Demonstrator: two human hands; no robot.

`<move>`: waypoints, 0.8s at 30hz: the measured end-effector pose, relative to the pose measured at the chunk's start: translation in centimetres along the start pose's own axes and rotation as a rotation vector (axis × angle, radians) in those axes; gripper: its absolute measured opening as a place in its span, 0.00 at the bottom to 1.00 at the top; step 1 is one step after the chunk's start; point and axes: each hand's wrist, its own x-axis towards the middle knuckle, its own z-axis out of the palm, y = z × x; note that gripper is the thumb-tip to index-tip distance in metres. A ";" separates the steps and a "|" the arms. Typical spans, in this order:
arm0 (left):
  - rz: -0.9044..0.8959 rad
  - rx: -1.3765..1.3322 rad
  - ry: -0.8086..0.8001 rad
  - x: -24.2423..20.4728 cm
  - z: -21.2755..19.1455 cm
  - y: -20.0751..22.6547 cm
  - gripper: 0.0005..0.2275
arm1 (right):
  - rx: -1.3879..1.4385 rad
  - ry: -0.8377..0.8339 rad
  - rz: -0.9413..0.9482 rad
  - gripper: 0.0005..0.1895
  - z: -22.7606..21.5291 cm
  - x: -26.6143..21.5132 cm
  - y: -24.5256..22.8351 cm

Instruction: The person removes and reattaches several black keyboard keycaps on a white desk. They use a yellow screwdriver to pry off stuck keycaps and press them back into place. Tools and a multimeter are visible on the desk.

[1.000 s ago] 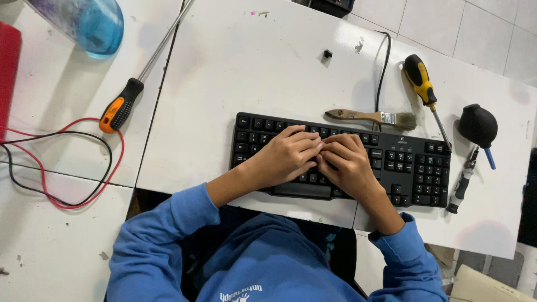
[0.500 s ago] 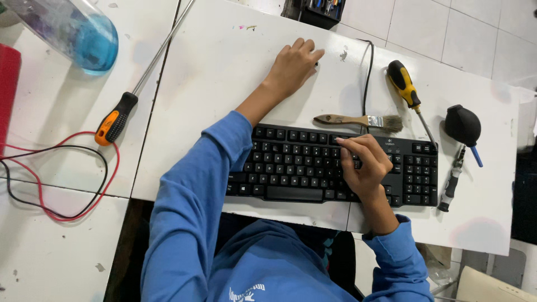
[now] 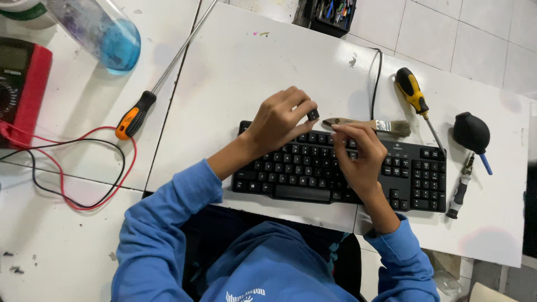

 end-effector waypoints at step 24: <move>-0.957 -1.097 -0.017 -2.7 -5.1 2.2 0.13 | 0.024 -0.288 -0.148 0.19 3.8 3.9 -2.7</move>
